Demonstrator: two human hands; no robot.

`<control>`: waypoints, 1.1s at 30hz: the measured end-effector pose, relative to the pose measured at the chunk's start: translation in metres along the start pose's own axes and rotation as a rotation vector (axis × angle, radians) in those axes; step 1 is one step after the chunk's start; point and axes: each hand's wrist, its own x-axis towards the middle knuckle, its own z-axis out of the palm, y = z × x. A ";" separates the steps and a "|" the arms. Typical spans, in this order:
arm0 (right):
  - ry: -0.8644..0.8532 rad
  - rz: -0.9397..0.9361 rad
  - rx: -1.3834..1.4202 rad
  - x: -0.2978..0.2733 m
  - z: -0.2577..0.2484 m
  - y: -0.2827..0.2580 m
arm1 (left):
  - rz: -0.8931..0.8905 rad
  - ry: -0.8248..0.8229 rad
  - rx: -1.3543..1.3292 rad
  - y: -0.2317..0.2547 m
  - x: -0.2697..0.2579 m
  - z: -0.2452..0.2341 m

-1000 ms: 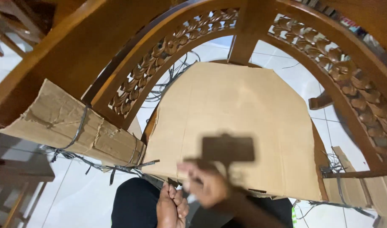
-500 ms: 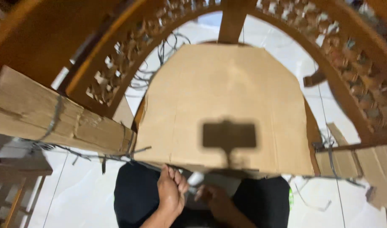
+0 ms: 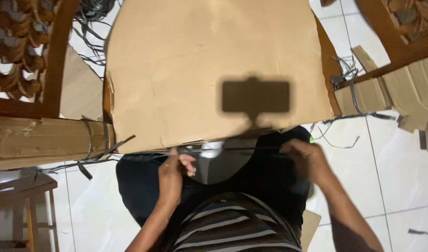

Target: Wrapping a wooden chair with cardboard and securing it with plastic straps

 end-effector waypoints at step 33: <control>0.379 0.085 -0.142 -0.039 -0.130 -0.008 | 1.567 -0.862 1.452 -0.004 0.063 0.183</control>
